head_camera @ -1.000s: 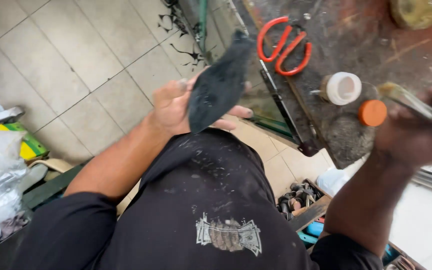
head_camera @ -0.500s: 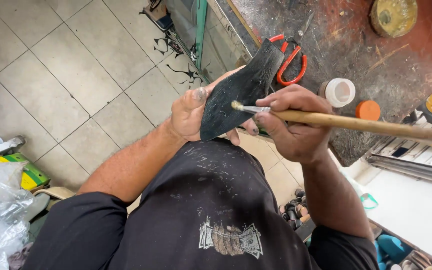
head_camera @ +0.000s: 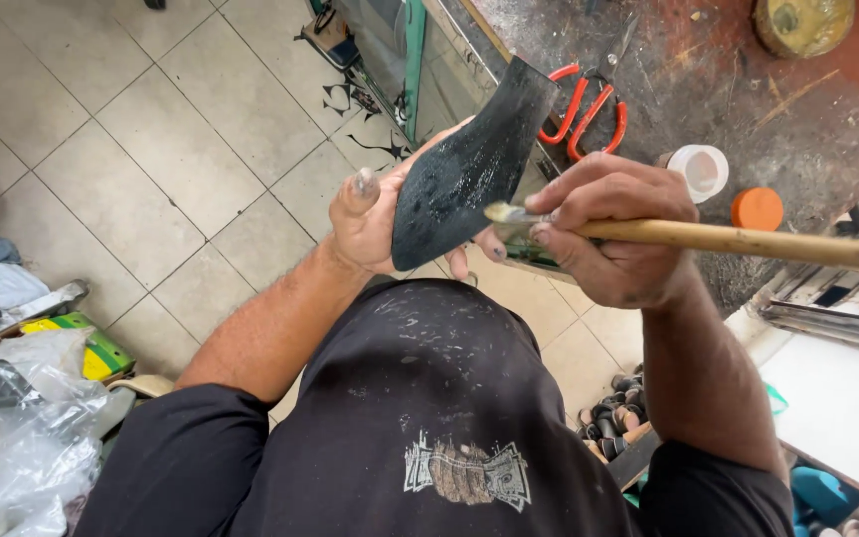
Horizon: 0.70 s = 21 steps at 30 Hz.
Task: Applying dye or adhesive to shoe components using a brush at a repair bench
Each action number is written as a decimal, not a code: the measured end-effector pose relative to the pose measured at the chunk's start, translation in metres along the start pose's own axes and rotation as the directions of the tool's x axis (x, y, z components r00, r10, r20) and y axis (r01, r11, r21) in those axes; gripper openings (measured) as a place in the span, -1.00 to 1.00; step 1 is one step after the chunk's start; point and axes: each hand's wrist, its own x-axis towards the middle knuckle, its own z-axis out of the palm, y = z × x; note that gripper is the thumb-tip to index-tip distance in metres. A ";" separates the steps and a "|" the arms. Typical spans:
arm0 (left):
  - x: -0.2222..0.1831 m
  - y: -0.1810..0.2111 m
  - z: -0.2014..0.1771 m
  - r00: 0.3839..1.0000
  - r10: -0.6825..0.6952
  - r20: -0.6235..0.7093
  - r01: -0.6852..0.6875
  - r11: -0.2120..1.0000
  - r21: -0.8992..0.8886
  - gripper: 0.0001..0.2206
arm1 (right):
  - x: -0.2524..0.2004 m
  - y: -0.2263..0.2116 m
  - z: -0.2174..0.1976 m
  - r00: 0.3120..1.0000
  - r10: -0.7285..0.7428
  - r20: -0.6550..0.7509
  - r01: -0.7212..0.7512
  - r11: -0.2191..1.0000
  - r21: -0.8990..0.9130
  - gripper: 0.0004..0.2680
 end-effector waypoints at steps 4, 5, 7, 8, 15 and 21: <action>0.001 -0.003 -0.001 1.000 0.002 0.010 -0.003 0.999 0.043 0.12 | -0.004 0.018 -0.011 0.982 -0.044 -0.184 0.075 0.983 0.167 -0.86; 0.000 -0.004 0.001 1.000 0.002 0.007 -0.002 0.998 0.058 0.12 | 0.001 0.014 -0.006 0.973 -0.106 -0.203 0.131 0.985 0.114 -0.87; -0.001 -0.005 0.002 1.000 -0.003 0.004 0.003 0.997 0.077 0.13 | 0.002 0.007 -0.005 0.960 -0.170 -0.223 0.187 0.981 0.059 -0.85; -0.001 -0.005 0.001 1.000 0.017 -0.005 -0.017 0.996 0.083 0.12 | -0.001 0.003 -0.009 0.989 -0.103 -0.108 0.111 0.991 0.071 -0.86; 0.005 0.002 0.039 0.995 -0.100 -0.004 0.100 0.991 0.087 0.29 | -0.007 0.036 -0.022 0.926 -0.154 -0.346 0.123 0.986 -0.111 -0.76; 0.003 0.006 0.044 0.989 -0.149 0.016 0.142 0.966 0.217 0.33 | -0.010 0.023 -0.017 0.958 -0.075 -0.278 0.105 0.990 0.095 -0.90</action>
